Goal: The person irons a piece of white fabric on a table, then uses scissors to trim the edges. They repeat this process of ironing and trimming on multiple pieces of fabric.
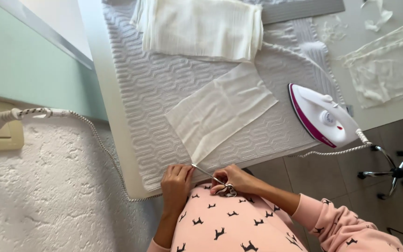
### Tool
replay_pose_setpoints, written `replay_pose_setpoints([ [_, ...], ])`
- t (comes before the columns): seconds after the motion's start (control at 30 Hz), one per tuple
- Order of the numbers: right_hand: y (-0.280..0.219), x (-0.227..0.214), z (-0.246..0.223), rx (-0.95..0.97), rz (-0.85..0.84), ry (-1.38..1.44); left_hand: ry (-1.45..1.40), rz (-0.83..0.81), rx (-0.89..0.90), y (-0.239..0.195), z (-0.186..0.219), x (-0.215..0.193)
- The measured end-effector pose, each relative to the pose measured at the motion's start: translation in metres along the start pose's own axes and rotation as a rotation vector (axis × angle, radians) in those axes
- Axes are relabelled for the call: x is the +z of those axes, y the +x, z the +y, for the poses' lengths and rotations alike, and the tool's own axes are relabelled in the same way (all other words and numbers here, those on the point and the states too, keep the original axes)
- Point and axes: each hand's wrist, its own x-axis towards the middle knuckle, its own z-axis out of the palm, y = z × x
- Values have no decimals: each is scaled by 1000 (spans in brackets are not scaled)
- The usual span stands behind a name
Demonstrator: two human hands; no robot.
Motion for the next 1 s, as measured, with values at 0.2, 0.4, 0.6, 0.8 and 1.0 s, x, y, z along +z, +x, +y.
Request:
replay_pose_setpoints([
  [0.2, 5, -5, 4, -109, 45, -46, -13, -44, 16, 6, -4, 2],
  [0.4, -7, -26, 13, -137, 43, -154, -182, -178, -68, 19, 3, -18],
  [0.6, -98, -157, 14, -161, 493, 29, -451, -523, 66, 120, 36, 22],
  [0.8, -159, -326, 173, -9, 1248, -165, -389, -560, 408, 279, 145, 163],
  [1.0, -111, -430, 308, 203, 1347, -352, -393, -361, 515, 415, 260, 325],
])
